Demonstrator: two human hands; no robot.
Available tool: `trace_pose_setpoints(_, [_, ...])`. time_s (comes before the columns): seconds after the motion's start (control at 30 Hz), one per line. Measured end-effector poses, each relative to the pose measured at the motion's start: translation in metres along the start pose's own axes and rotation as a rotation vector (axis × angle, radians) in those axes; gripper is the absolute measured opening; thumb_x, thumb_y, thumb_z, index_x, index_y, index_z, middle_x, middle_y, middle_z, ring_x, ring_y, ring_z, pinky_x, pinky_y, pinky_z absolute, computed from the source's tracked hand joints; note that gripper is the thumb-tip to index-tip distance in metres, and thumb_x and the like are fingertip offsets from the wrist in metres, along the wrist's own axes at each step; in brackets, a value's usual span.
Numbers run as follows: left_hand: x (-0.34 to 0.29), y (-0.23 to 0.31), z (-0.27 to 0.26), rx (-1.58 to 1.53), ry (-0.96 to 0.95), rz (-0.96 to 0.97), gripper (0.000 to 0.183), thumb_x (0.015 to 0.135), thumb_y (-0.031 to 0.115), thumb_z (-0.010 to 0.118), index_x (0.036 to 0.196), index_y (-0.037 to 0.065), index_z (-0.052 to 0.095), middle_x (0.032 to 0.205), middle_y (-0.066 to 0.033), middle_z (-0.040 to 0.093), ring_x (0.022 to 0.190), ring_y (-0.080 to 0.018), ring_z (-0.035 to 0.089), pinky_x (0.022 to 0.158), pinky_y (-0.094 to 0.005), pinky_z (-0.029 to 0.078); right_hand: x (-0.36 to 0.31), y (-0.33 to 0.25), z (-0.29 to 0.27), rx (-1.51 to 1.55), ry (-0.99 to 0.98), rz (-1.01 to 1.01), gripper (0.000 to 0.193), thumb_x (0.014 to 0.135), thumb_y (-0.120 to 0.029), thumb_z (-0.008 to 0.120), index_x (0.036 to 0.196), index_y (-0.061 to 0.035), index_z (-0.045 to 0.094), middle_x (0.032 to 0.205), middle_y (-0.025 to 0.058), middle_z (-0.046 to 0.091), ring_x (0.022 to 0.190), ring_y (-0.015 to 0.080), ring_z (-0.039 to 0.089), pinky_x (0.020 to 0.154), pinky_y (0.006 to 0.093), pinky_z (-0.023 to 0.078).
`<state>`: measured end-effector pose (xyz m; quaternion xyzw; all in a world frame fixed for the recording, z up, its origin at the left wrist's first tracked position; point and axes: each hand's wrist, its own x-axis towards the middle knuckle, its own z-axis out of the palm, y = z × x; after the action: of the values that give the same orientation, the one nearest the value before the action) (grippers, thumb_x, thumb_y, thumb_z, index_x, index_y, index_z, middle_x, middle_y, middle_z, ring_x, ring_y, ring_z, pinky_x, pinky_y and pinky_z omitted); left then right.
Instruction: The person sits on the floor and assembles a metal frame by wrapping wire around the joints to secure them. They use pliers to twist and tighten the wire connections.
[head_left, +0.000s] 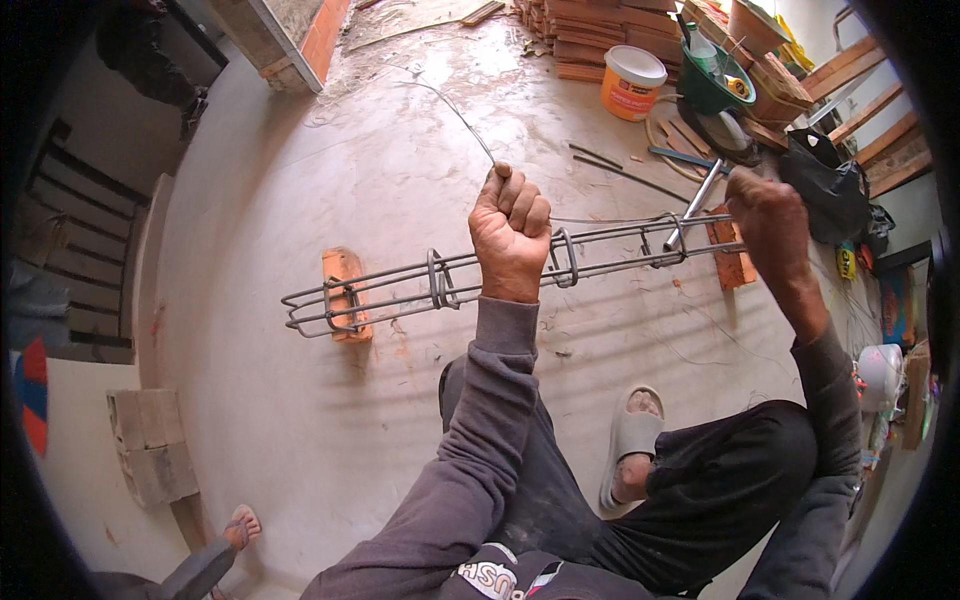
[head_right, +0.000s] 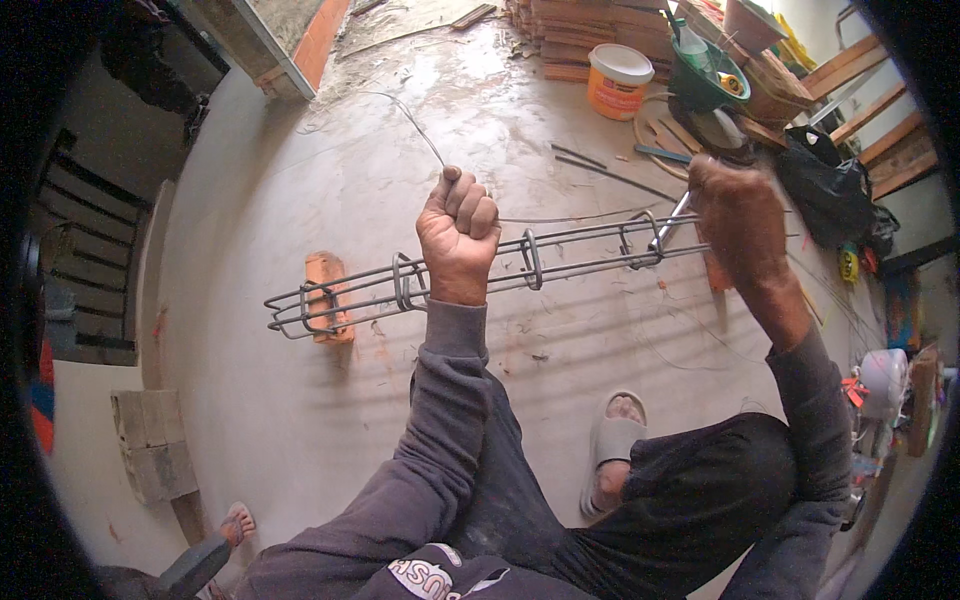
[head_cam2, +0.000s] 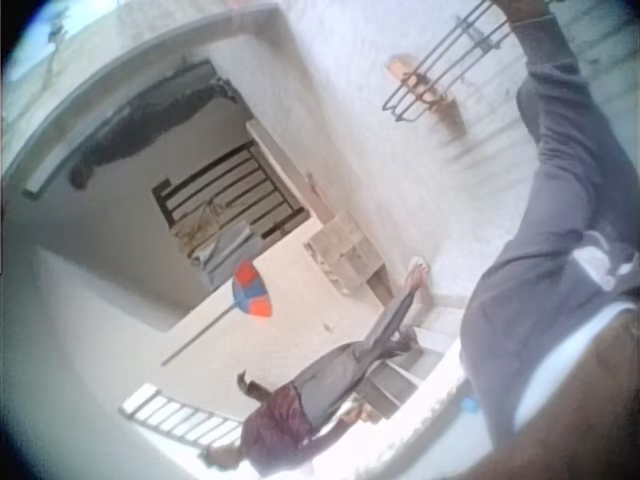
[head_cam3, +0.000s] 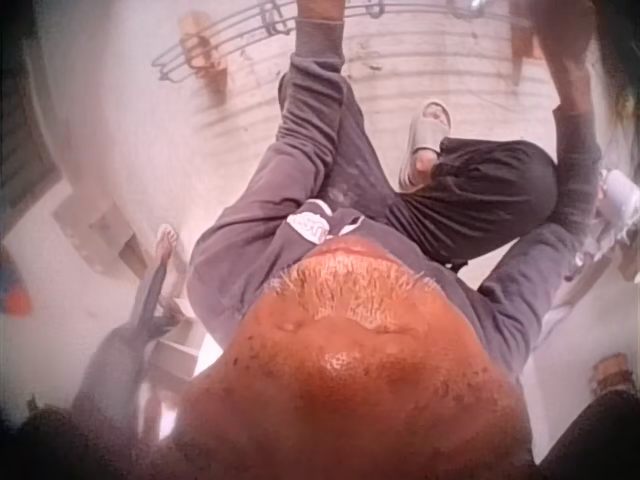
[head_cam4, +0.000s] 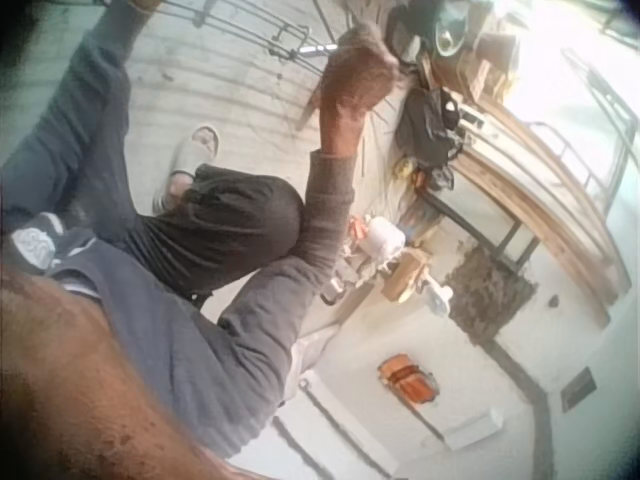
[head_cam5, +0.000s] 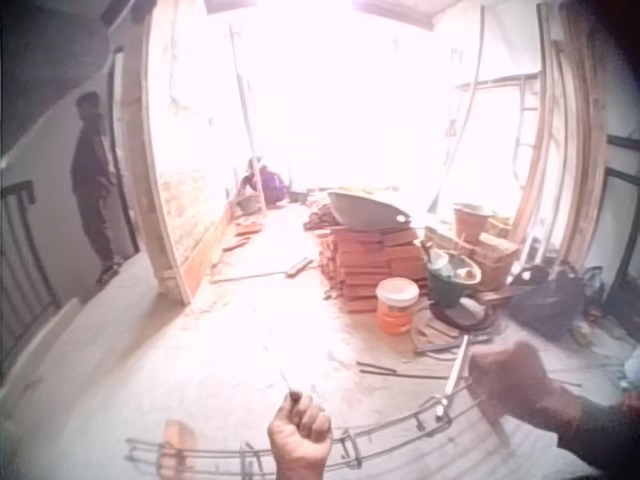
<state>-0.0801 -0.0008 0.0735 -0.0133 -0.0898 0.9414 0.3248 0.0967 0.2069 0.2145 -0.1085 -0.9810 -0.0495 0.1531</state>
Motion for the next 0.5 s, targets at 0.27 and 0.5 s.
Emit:
trace_pose_setpoints(0.27, [0.001, 0.016, -0.013, -0.084, -0.039, -0.001, 0.018, 0.101, 0.013, 0.046, 0.095, 0.000, 0.057, 0.063, 0.0024, 0.032, 0.047, -0.0088, 0.024, 0.040, -0.0258, 0.019, -0.031, -0.034, 0.004, 0.909, -0.878, -0.346, 0.008, 0.072, -0.009, 0.062, 0.073, -0.0016, 0.062, 0.065, 0.0131, 0.059, 0.058, 0.0277, 0.059, 0.057, 0.0403, 0.046])
trace_pose_setpoints(0.5, [0.001, 0.011, -0.013, -0.090, -0.062, -0.024, 0.018, 0.100, 0.013, 0.046, 0.094, 0.000, 0.056, 0.063, 0.0020, 0.031, 0.047, -0.0092, 0.023, 0.040, -0.0265, 0.019, -0.020, -0.014, -0.007, 0.953, -0.026, 0.204, 0.008, 0.086, -0.001, 0.055, 0.079, 0.0005, 0.059, 0.069, 0.0053, 0.057, 0.054, 0.0094, 0.044, 0.050, 0.0253, 0.035])
